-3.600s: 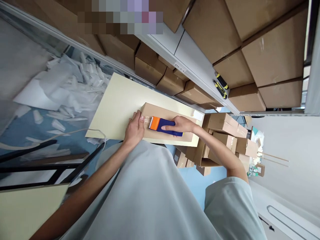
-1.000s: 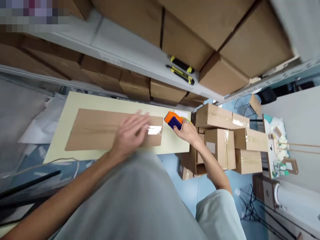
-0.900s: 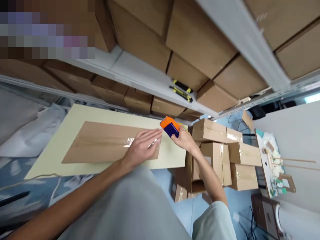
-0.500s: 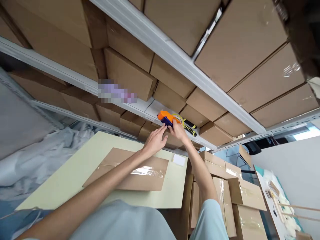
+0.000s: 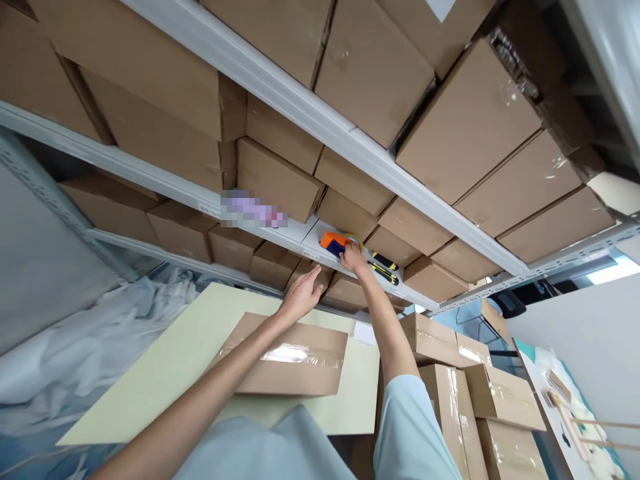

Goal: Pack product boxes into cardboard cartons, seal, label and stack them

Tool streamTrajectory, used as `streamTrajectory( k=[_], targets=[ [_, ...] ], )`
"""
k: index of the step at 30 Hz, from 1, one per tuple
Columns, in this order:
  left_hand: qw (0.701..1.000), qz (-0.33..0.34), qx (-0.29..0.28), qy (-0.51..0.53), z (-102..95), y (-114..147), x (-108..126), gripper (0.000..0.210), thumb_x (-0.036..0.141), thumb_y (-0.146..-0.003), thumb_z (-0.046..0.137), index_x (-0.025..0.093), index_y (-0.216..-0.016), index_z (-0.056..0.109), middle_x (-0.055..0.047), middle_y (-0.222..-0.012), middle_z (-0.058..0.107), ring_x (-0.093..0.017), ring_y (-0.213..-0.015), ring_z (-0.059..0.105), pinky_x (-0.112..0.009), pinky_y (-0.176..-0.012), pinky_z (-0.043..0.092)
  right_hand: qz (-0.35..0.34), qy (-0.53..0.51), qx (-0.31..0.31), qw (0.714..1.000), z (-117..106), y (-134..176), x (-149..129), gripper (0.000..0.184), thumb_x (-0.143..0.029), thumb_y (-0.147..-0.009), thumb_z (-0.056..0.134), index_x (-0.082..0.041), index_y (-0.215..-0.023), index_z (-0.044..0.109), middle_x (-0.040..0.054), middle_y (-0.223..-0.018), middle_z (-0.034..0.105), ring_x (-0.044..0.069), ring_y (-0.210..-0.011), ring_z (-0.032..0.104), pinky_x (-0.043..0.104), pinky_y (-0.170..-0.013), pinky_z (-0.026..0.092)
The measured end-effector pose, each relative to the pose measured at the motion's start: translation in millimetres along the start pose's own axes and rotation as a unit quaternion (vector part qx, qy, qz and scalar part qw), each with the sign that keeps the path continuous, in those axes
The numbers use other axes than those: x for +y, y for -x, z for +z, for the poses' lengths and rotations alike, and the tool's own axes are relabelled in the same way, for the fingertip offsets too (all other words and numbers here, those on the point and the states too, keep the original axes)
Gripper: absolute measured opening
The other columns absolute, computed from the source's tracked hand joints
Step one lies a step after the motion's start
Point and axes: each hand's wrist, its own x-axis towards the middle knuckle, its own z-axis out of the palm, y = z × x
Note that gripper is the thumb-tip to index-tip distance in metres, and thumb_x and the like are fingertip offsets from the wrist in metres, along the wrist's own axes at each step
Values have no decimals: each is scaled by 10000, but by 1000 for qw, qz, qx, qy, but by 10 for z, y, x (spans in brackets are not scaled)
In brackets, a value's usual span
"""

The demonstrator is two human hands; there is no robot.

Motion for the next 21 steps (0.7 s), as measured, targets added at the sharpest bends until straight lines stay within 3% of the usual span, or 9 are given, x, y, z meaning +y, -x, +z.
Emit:
streamTrajectory(
  k=[3, 6, 10, 14, 17, 21],
  targets=[
    [1000, 8, 8, 15, 3, 279, -70, 669, 258, -1016, 553, 123, -1671, 564, -223, -1690, 631, -381, -1574, 617, -611, -1308, 523, 9, -11, 23, 1000, 27, 147, 13, 673, -279, -1114, 520, 34, -1703, 426, 338, -1724, 507, 392, -1636, 473, 573, -1400, 311],
    [999, 5, 30, 17, -156, 727, -272, 663, 347, -1058, 561, 134, -1685, 556, -231, -1710, 609, -405, -1613, 574, -649, -1334, 484, 6, -71, 107, 992, 192, 580, 89, 751, -366, -1144, 428, 1, -1785, 299, 313, -1833, 370, 385, -1739, 318, 611, -1440, 208],
    [997, -65, 31, -21, -561, 1475, -572, 732, 446, -1092, 583, 148, -1752, 482, -255, -1771, 526, -429, -1700, 450, -688, -1407, 352, 33, -219, 109, 969, 723, 1628, 161, 781, -518, -1183, 259, -132, -1858, 186, 179, -1940, 206, 300, -1828, 115, 607, -1470, 111],
    [992, -105, -18, -72, -760, 1983, -528, 826, 533, -1109, 588, 139, -1805, 381, -273, -1854, 379, -432, -1778, 262, -692, -1439, 265, 131, -351, 74, 924, 1297, 2672, 59, 834, -628, -1184, 138, -175, -1884, 99, 106, -1958, 166, 252, -1835, 92, 563, -1484, 105],
    [990, -60, -98, -77, -556, 2084, -234, 839, 537, -1132, 558, 182, -1844, 290, -231, -1887, 334, -389, -1800, 194, -658, -1454, 236, 207, -420, 65, 881, 1544, 3138, -9, 881, -706, -1170, 63, -199, -1891, 58, 72, -1959, 172, 228, -1831, 119, 520, -1490, 134],
    [968, 46, -240, -48, 1, 2024, 237, 787, 537, -1156, 495, 213, -1845, 299, -186, -1887, 347, -382, -1801, 192, -678, -1453, 187, 264, -492, 64, 828, 1647, 3373, -48, 897, -763, -1158, 37, -252, -1895, 33, 28, -1952, 214, 214, -1828, 133, 495, -1496, 149]
  ],
)
